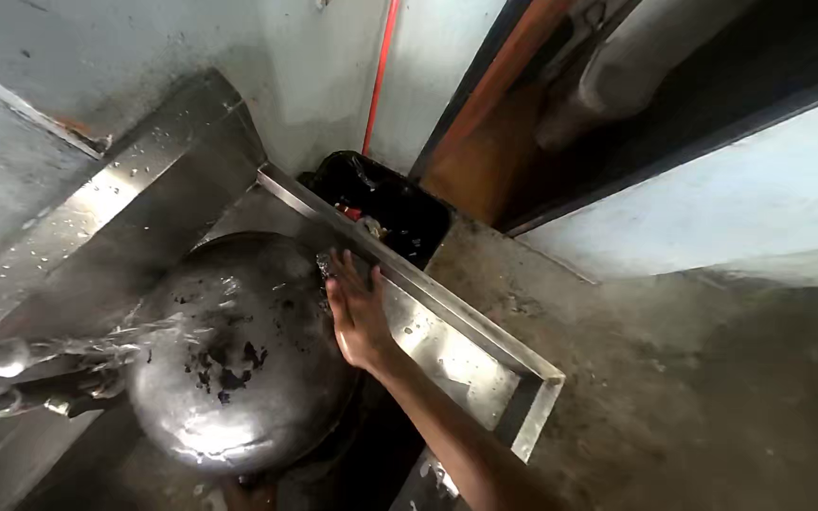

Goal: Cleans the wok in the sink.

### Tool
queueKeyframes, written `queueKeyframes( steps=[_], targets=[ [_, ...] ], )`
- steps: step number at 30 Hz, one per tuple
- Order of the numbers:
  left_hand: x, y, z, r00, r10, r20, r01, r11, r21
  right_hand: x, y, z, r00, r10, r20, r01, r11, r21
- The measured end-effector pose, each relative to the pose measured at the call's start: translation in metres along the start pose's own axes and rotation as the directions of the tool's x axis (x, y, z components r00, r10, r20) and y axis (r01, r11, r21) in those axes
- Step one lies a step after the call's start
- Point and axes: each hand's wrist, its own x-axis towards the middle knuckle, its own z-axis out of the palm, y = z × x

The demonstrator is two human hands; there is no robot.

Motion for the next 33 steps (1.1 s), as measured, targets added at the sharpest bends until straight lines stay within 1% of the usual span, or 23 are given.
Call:
queueKeyframes(
  steps=[3,4,6,8,9,10,12,13,14,16,17,19,20,21,23,25,26,27,28,29,30,31,33],
  targets=[
    [0.000,0.008,-0.002,0.999,-0.051,0.007,0.050,0.999,0.002,-0.063,0.004,-0.006,0.998,-0.056,0.002,0.056,0.998,-0.032],
    [0.000,0.010,0.000,0.999,-0.048,0.007,0.048,0.999,0.007,-0.067,0.009,-0.006,0.998,-0.056,0.001,0.056,0.997,-0.051],
    [-0.002,0.010,0.005,0.999,-0.041,0.000,0.041,0.999,0.007,-0.038,0.018,-0.005,0.999,-0.009,0.043,0.012,0.998,-0.065],
    [-0.004,0.002,0.014,0.999,-0.015,-0.033,0.015,1.000,-0.008,-0.006,0.022,-0.004,1.000,-0.006,0.024,0.007,0.999,-0.033],
    [-0.004,0.000,0.016,0.999,-0.010,-0.047,0.009,1.000,-0.008,-0.010,0.021,-0.006,0.999,-0.001,0.033,0.002,1.000,-0.007],
    [-0.004,0.001,0.015,0.999,-0.021,-0.043,0.021,1.000,-0.006,-0.028,0.021,-0.008,0.999,0.000,0.051,0.000,1.000,0.010],
    [-0.002,0.003,0.013,0.999,-0.046,-0.023,0.047,0.999,0.010,-0.061,0.025,-0.010,0.998,0.000,0.060,0.001,1.000,-0.020],
    [-0.003,0.003,0.012,0.998,-0.068,-0.017,0.069,0.998,0.012,-0.060,0.028,-0.009,0.998,-0.002,0.058,0.004,0.999,-0.045],
    [-0.004,0.002,0.012,0.996,-0.090,-0.011,0.090,0.996,0.001,-0.046,0.031,-0.007,0.998,-0.004,0.055,0.008,0.998,-0.069],
    [-0.005,-0.002,0.014,0.997,-0.072,-0.024,0.072,0.997,-0.030,-0.010,0.034,-0.004,0.999,-0.037,0.030,0.039,0.997,-0.073],
    [-0.006,-0.004,0.012,0.998,-0.058,-0.027,0.057,0.998,-0.036,-0.009,0.034,-0.005,0.998,-0.047,0.033,0.049,0.997,-0.057],
    [-0.004,-0.001,0.006,0.999,-0.052,-0.014,0.052,0.999,0.004,-0.042,0.032,-0.008,0.997,-0.029,0.069,0.033,0.998,-0.059],
    [-0.003,0.001,0.005,0.998,-0.060,-0.001,0.060,0.997,0.047,-0.061,0.033,-0.008,0.997,-0.015,0.077,0.022,0.995,-0.093],
    [-0.003,0.002,0.005,0.997,-0.074,0.010,0.073,0.994,0.081,-0.069,0.032,-0.005,0.998,0.000,0.055,0.006,0.994,-0.110],
    [-0.004,0.000,0.007,0.997,-0.071,0.003,0.071,0.993,0.097,-0.049,0.027,0.003,0.999,0.037,-0.006,-0.037,0.998,-0.053],
    [-0.003,-0.006,0.014,0.999,-0.044,-0.017,0.044,0.999,0.020,0.005,0.009,0.002,0.999,0.038,0.000,-0.038,0.997,0.068],
    [-0.004,-0.007,0.018,0.999,-0.044,-0.022,0.044,0.999,-0.017,0.030,-0.005,0.001,1.000,0.000,0.014,-0.001,0.998,0.064],
    [-0.004,-0.006,0.020,0.999,-0.042,-0.020,0.041,0.998,-0.045,0.049,-0.024,0.001,0.998,-0.061,0.036,0.061,0.998,0.001],
    [-0.006,-0.004,0.022,0.999,-0.033,-0.021,0.032,0.998,-0.062,0.057,-0.046,0.002,0.989,-0.126,0.074,0.133,0.987,-0.093],
    [-0.008,-0.002,0.024,0.999,-0.023,-0.022,0.021,0.997,-0.073,0.052,-0.067,0.005,0.974,-0.188,0.124,0.208,0.963,-0.174],
    [-0.008,0.001,0.024,1.000,-0.006,-0.022,0.005,0.997,-0.075,0.035,-0.083,0.009,0.952,-0.255,0.167,0.287,0.934,-0.211],
    [-0.006,0.003,0.022,1.000,0.014,-0.023,-0.015,0.998,-0.059,0.007,-0.091,0.013,0.925,-0.327,0.196,0.364,0.910,-0.199],
    [-0.005,0.011,0.012,1.000,0.008,0.000,-0.008,0.999,0.046,-0.050,-0.079,0.014,0.878,-0.433,0.202,0.458,0.883,-0.098]
  ],
)
